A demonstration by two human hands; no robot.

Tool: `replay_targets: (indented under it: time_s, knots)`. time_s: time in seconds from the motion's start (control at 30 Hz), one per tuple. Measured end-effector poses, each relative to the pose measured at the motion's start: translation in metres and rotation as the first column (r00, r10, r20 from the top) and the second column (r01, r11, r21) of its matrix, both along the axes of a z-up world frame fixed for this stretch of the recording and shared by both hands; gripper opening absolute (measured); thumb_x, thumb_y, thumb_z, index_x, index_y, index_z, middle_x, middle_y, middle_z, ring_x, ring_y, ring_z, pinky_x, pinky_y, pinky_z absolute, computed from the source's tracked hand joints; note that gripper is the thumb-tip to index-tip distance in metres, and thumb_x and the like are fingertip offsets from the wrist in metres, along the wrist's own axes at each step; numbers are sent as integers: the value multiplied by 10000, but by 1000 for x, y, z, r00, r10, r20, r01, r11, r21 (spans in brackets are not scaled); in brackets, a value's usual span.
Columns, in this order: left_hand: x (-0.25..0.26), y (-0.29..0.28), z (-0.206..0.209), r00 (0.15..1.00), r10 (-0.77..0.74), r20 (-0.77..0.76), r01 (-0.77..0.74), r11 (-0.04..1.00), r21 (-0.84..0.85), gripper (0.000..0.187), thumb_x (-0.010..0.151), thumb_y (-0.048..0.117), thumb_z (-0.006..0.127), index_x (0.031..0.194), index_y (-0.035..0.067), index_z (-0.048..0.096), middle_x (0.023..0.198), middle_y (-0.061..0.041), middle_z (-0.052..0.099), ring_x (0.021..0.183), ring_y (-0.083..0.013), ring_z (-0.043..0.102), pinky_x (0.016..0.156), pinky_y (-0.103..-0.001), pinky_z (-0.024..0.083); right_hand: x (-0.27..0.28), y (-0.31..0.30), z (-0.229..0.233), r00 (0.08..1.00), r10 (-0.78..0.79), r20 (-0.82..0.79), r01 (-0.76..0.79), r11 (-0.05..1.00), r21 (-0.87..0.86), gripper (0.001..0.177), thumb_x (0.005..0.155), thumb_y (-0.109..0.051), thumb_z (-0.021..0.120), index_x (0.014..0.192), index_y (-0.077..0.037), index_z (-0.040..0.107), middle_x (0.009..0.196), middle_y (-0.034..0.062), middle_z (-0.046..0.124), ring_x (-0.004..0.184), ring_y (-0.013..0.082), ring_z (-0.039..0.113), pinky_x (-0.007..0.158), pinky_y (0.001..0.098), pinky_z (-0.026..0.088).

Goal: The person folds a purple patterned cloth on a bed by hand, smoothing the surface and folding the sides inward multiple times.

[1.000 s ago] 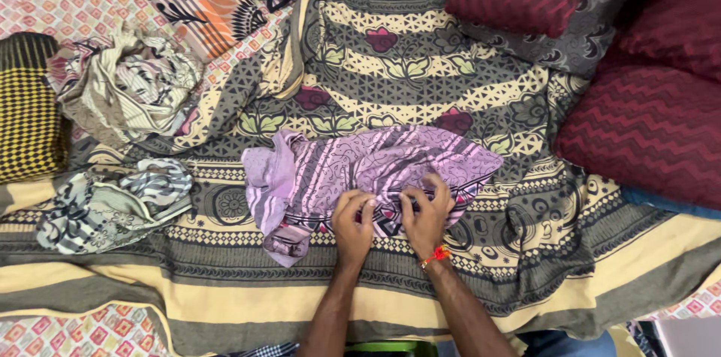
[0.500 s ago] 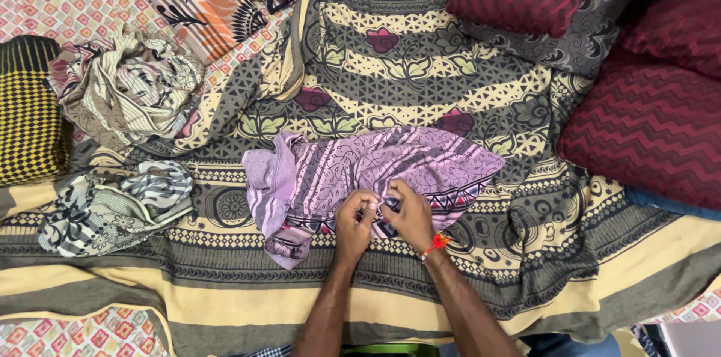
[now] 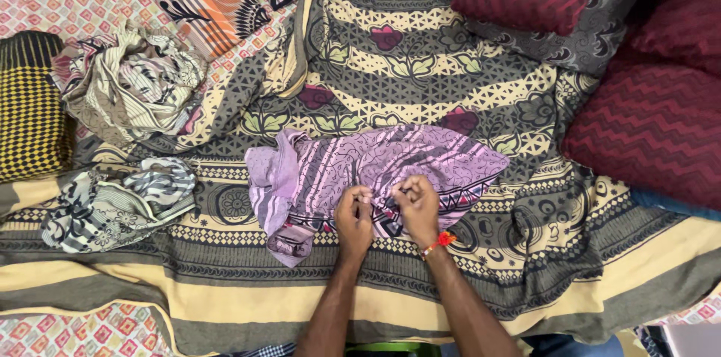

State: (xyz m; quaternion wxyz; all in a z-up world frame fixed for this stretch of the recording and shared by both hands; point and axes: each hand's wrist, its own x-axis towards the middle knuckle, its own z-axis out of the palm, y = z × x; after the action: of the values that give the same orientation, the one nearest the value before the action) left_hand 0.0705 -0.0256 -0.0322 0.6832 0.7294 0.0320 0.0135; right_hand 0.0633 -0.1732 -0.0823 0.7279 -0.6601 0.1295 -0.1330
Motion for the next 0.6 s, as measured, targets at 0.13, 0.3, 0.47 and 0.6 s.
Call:
replay_targets:
  time_s: [0.13,0.3,0.47,0.6]
  knots:
    - [0,1,6,988,18,156,-30,997,77,160,946,-49,565,1061,7,663,990,-111,678,876,-220,676,778,-325,539,-14,-8,13,996,-5,91,-6,992,124,234,887,105,618,920,-85,486,948,27,612,665,55,579,539,199,500]
    - [-1,-6,24,936,-110,333,-16,935,354,479,799,-144,521,1216,30,679,1288,-198,594,1221,-383,575,1034,-436,468,-62,-46,47,985,7,172,18,989,-146,158,982,52,593,883,-67,561,951,55,599,609,77,565,460,228,516]
    - [3,-14,30,949,-143,280,-14,871,491,472,770,-107,575,1190,62,708,1302,-199,575,1235,-415,524,1024,-471,449,-105,-76,83,982,15,188,19,984,-179,95,1001,9,538,925,-46,523,1020,37,571,636,73,552,551,218,520]
    - [1,-14,23,943,-105,317,-67,871,486,285,779,-64,613,1013,63,715,1216,-169,612,1179,-385,555,1012,-465,466,-120,-82,88,937,-219,273,271,948,-170,73,1081,-42,568,1031,-41,515,1057,33,546,787,90,600,743,253,583]
